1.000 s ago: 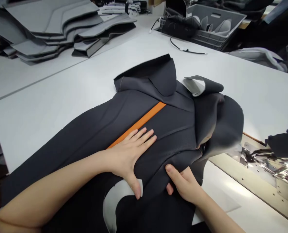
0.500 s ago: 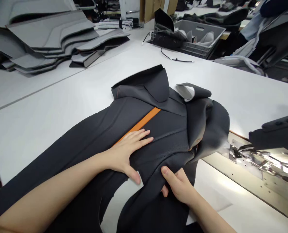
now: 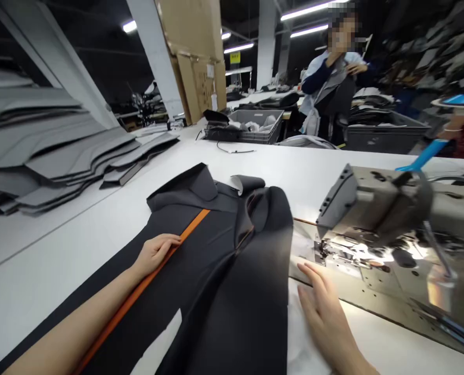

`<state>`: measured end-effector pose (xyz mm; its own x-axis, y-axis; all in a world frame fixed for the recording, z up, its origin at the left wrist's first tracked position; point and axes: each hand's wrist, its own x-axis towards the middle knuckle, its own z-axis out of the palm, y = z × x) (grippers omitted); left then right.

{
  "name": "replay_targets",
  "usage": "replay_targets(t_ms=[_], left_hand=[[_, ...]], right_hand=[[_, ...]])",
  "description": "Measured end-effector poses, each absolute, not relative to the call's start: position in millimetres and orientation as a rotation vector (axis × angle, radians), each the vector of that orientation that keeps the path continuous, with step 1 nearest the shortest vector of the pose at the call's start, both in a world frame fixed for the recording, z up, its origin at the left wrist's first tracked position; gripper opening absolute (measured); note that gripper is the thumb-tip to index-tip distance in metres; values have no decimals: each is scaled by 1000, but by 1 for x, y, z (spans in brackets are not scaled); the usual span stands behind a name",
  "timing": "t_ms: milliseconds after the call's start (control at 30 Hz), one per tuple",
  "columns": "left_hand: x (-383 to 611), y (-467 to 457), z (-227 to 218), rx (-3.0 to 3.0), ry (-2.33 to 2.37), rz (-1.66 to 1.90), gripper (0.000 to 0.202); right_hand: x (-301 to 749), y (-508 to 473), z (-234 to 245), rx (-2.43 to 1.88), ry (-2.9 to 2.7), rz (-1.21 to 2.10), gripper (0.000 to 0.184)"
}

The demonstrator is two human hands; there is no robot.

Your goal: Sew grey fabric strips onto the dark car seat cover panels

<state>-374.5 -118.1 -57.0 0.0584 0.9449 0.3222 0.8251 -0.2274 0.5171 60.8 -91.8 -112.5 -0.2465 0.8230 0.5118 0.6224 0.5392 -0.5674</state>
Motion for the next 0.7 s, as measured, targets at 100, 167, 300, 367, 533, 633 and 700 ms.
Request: replay_targets(t_ms=[100,167,300,367,533,633,700], left_hand=[[-359,-82,-25,2156,1905,732,39],[-324,-55,3,2015,1830,744,48],[-228,-9,37,1598,1452,570,63],[-192,2,37,1636,1431,471,57],[-177,-10,8,1621,1525,385,28],[-197,-39,-13,1486,1478,337,20],[-204,-62,-24,1325,1399,325,18]], right_hand=[[45,-94,-106,-910,-2274,578,43],[17,-99,-82,-605,-2431,664,53],[-40,-106,-24,-489,-2495,722,74],[-58,-107,-9,-387,-2629,743,75],[-37,-104,-27,14,-2609,954,33],[10,-94,-55,-263,-2368,811,48],[36,-84,-73,-655,-2271,392,55]])
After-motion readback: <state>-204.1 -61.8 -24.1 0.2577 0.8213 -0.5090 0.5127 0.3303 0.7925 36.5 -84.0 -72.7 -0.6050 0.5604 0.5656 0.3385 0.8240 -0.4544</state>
